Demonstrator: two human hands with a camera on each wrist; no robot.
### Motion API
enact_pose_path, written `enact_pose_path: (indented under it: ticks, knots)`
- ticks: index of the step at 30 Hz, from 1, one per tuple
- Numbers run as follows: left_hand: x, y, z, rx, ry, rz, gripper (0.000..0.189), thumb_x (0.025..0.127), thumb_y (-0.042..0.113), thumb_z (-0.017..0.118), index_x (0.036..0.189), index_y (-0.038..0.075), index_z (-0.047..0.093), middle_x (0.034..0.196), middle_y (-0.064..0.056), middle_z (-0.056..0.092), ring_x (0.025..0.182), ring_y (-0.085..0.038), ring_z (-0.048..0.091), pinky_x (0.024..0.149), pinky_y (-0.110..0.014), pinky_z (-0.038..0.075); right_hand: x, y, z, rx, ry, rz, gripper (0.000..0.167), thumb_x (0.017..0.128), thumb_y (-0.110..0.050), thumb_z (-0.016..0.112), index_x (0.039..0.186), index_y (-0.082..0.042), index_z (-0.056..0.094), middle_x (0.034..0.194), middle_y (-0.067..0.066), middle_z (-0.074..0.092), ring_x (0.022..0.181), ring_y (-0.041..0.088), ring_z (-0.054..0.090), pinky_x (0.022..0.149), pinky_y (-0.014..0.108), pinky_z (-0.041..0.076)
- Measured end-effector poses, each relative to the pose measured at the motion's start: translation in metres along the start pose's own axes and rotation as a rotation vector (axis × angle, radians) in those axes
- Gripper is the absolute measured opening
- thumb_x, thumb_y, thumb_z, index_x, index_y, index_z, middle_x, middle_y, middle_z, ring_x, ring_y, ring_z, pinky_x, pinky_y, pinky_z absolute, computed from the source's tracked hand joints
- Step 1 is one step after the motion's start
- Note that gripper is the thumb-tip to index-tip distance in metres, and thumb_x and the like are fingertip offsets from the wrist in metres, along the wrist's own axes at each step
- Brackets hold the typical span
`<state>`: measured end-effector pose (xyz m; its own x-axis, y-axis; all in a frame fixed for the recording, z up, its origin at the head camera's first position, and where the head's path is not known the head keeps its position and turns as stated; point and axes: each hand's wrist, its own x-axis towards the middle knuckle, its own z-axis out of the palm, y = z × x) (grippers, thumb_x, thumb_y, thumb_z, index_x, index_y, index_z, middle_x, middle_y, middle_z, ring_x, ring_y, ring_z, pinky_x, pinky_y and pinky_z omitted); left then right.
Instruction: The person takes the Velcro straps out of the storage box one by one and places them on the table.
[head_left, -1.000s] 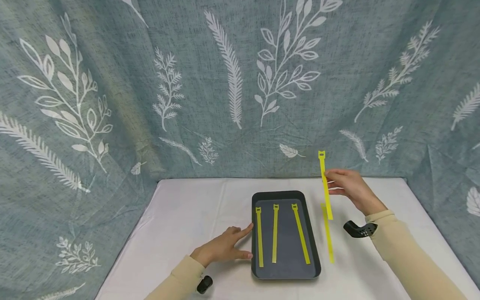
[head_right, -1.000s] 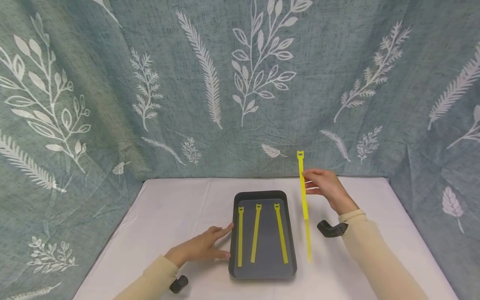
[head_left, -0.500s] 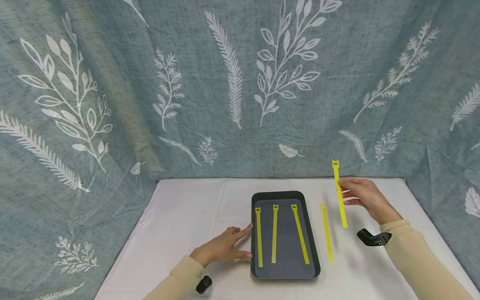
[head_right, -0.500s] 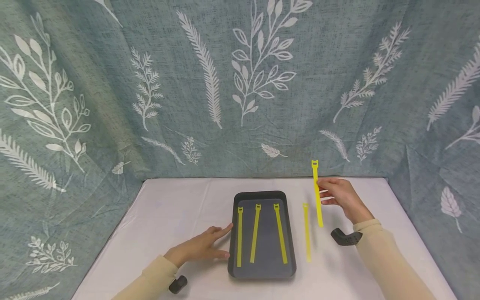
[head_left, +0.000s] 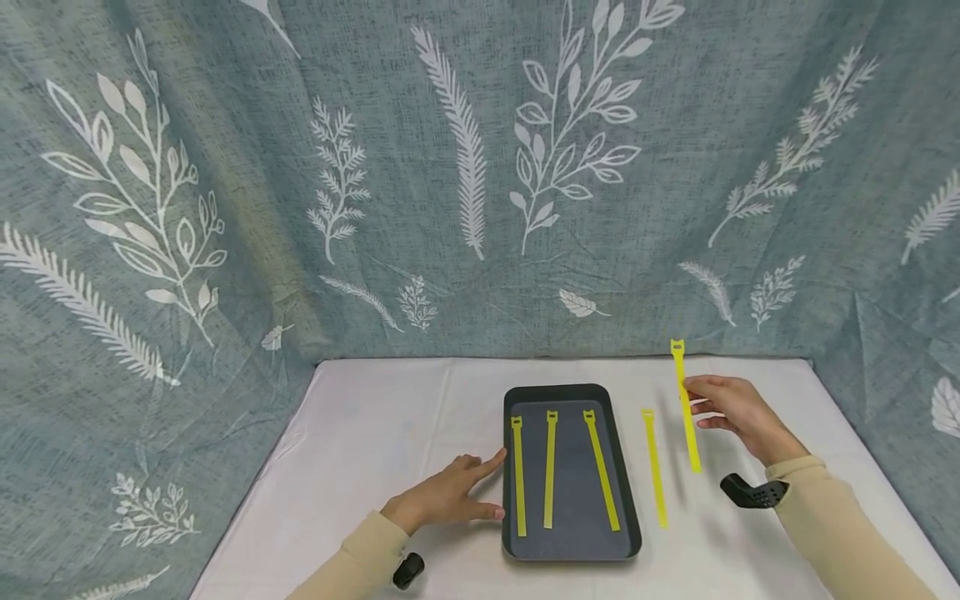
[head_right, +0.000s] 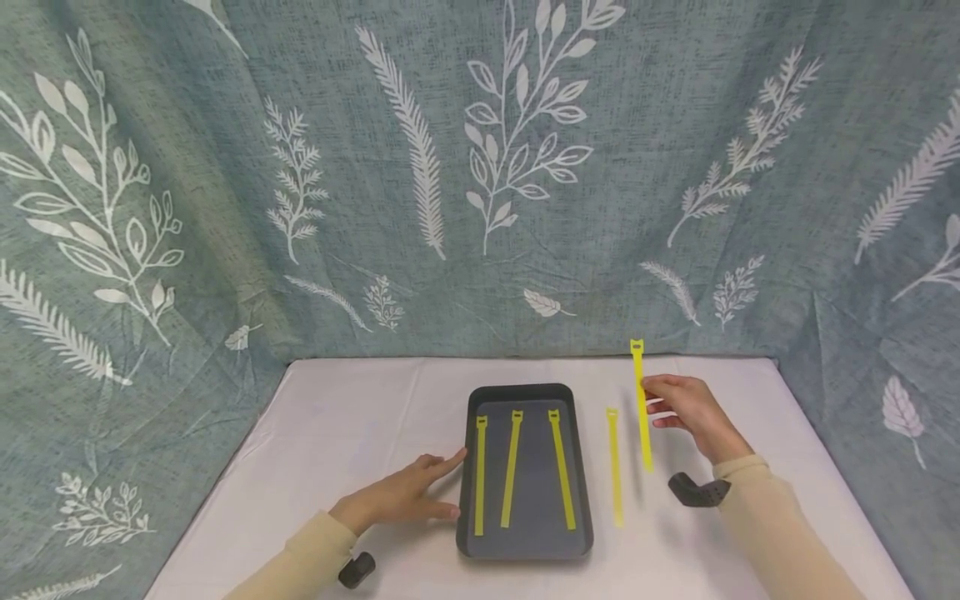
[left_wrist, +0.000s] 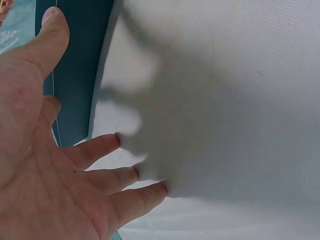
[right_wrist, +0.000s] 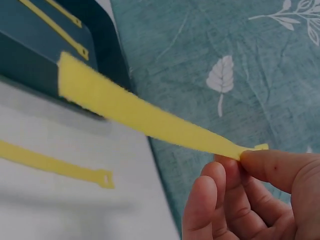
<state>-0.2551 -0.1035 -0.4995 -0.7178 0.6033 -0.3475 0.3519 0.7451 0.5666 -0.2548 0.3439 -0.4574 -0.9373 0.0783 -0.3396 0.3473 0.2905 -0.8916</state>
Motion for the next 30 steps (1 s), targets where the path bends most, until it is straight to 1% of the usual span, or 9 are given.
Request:
enact_pose_path:
  ticks: [5,8,15,19,24,25,30]
  knots:
    - [0.0,0.001,0.001,-0.004,-0.005,-0.003,0.089,0.091,0.049,0.073,0.162,0.027,0.025,0.157,-0.028,0.034,0.143,-0.045,0.042,0.109,-0.063,0.042,0.0,0.011,0.001,-0.005,-0.005,0.033,0.068,0.103,-0.044,0.057,0.146,0.007,0.045,0.104,-0.007,0.064,0.087,0.004,0.063,0.079,0.028,0.059]
    - [0.0,0.001,0.002,-0.004,-0.006,-0.008,0.089,0.091,0.05,0.072,0.162,0.029,0.025,0.157,-0.028,0.034,0.143,-0.044,0.042,0.109,-0.062,0.041,0.001,0.019,0.002,0.002,-0.008,0.044,0.067,0.102,-0.044,0.059,0.144,0.007,0.048,0.103,-0.007,0.063,0.086,0.004,0.063,0.079,0.028,0.059]
    - [0.001,0.002,0.005,-0.001,-0.008,-0.014,0.089,0.09,0.051,0.072,0.162,0.029,0.025,0.157,-0.028,0.035,0.142,-0.044,0.043,0.109,-0.062,0.042,0.001,0.044,0.008,-0.004,-0.007,0.064,0.06,0.105,-0.038,0.055,0.143,0.009,0.048,0.097,-0.005,0.064,0.085,0.007,0.062,0.078,0.029,0.058]
    - [0.002,0.001,0.007,-0.002,-0.01,-0.017,0.088,0.091,0.051,0.072,0.162,0.029,0.025,0.157,-0.028,0.035,0.143,-0.044,0.043,0.109,-0.062,0.042,0.004,0.059,0.012,0.016,0.013,0.081,0.056,0.105,-0.033,0.056,0.139,0.011,0.05,0.09,-0.006,0.065,0.081,0.006,0.062,0.073,0.026,0.058]
    - [0.002,0.001,0.008,-0.006,-0.005,-0.019,0.089,0.09,0.052,0.072,0.162,0.031,0.023,0.158,-0.027,0.033,0.143,-0.045,0.042,0.109,-0.062,0.041,0.009,0.073,0.019,0.018,0.054,0.079,0.052,0.105,-0.027,0.055,0.136,0.014,0.051,0.087,-0.005,0.065,0.076,0.003,0.062,0.067,0.023,0.057]
    - [0.002,0.001,0.008,-0.004,-0.003,-0.019,0.089,0.09,0.052,0.072,0.162,0.031,0.023,0.158,-0.027,0.032,0.143,-0.045,0.041,0.109,-0.063,0.041,0.01,0.074,0.021,0.011,0.069,0.077,0.051,0.104,-0.026,0.055,0.135,0.015,0.051,0.087,-0.004,0.065,0.076,0.003,0.061,0.067,0.022,0.057]
    - [-0.001,0.001,0.003,-0.01,0.012,-0.027,0.09,0.091,0.05,0.072,0.163,0.029,0.024,0.158,-0.028,0.032,0.143,-0.047,0.04,0.109,-0.064,0.04,0.015,0.076,0.033,-0.101,0.142,0.036,0.048,0.102,-0.027,0.057,0.13,0.011,0.06,0.09,0.001,0.068,0.078,0.006,0.059,0.064,0.023,0.056]
